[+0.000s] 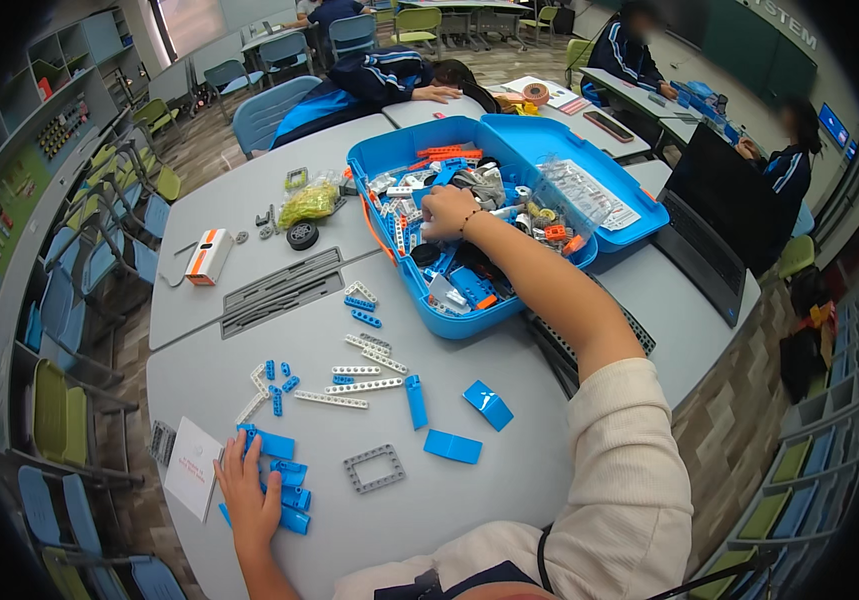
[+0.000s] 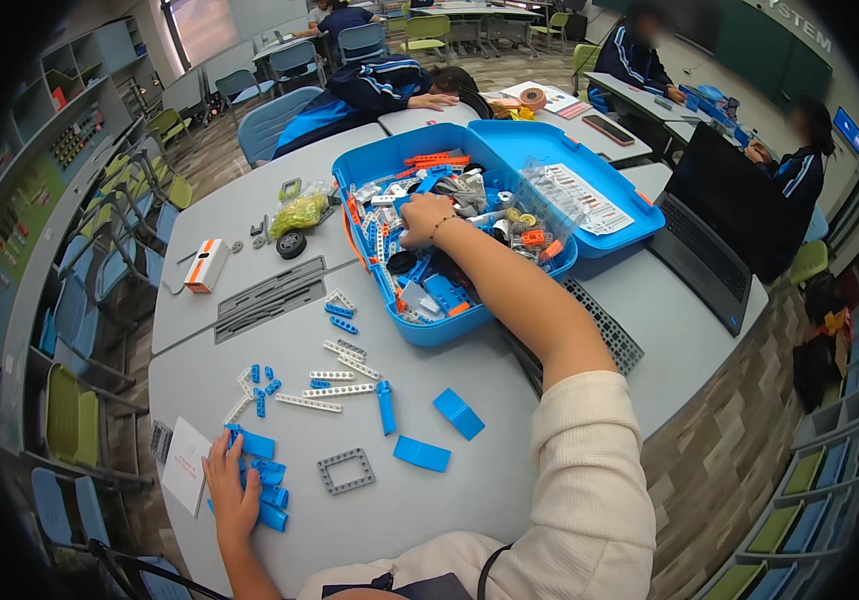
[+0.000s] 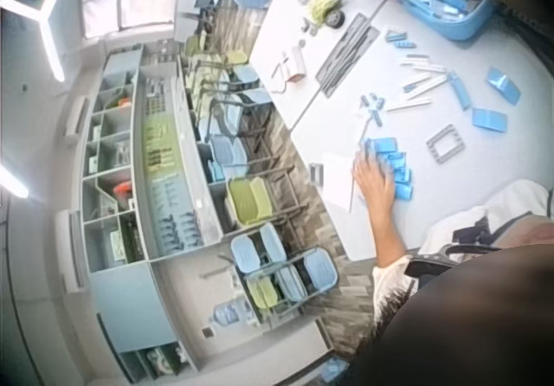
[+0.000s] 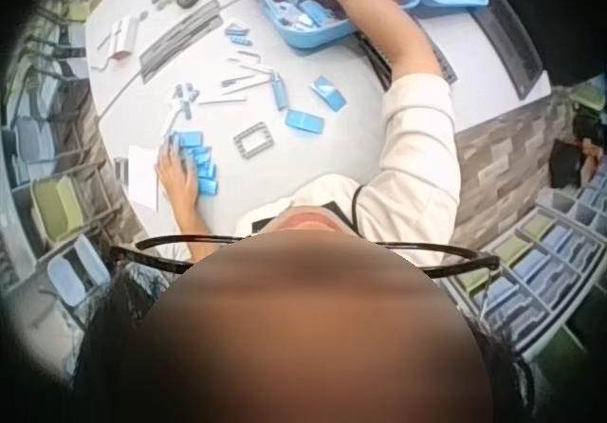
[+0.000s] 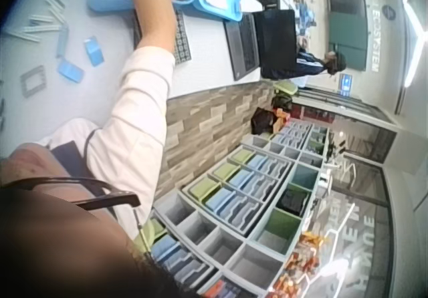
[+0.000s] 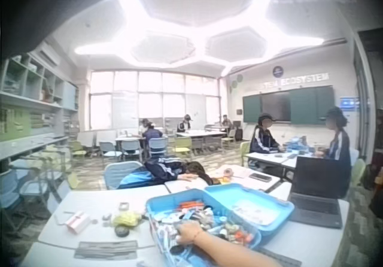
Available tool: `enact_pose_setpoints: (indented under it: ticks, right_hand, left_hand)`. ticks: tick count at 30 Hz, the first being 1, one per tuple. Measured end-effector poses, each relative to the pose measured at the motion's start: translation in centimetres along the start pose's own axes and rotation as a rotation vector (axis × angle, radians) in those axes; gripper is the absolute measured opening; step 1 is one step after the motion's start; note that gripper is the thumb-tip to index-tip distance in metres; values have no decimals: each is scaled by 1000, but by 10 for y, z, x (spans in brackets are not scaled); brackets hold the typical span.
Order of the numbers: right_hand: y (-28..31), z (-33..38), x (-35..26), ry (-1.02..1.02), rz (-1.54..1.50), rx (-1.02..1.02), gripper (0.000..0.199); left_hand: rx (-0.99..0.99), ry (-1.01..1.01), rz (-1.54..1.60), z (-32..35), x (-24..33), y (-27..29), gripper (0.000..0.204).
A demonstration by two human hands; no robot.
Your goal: The person assembles small plastic building blocks at a table, connecting white and blue pieces into short structures. They repeatedly reach into a blue storage bin to retrieve additional components and place them on the table.
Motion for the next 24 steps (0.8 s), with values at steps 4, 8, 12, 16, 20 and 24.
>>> enact_pose_setpoints:
  ticks: [4,8,12,16,20,24]
  right_hand:
    - [1,-1,10,1,-90,63,32]
    - [3,-4,13,-32,-48,35,23]
    - [13,-5,34,-196,-453,214,15]
    - [21,-23,54,-300,-644,352,14]
    - [30,-45,48,-423,-1093,126,14]
    - [39,-67,6,-207,-826,16,23]
  left_hand:
    - [13,11,-5,-1,0,0,51]
    - [48,10,-1,0,0,2,51]
    - [70,46,-11,6,-1,6,51]
    - [118,-12,12,21,12,3,52]
    - [129,-190,33,37,39,-12,48]
    - [178,-415,-2,44,59,-27,42]
Point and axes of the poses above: each hand's wrist, its own z-axis away from the middle knuckle, its own y-axis out of the back of the hand, x = y × z, the point moved 3 cm from there along -z, towards the middle knuckle, and after that the axes turned 7 degrees about x, right-handed, at the moved point
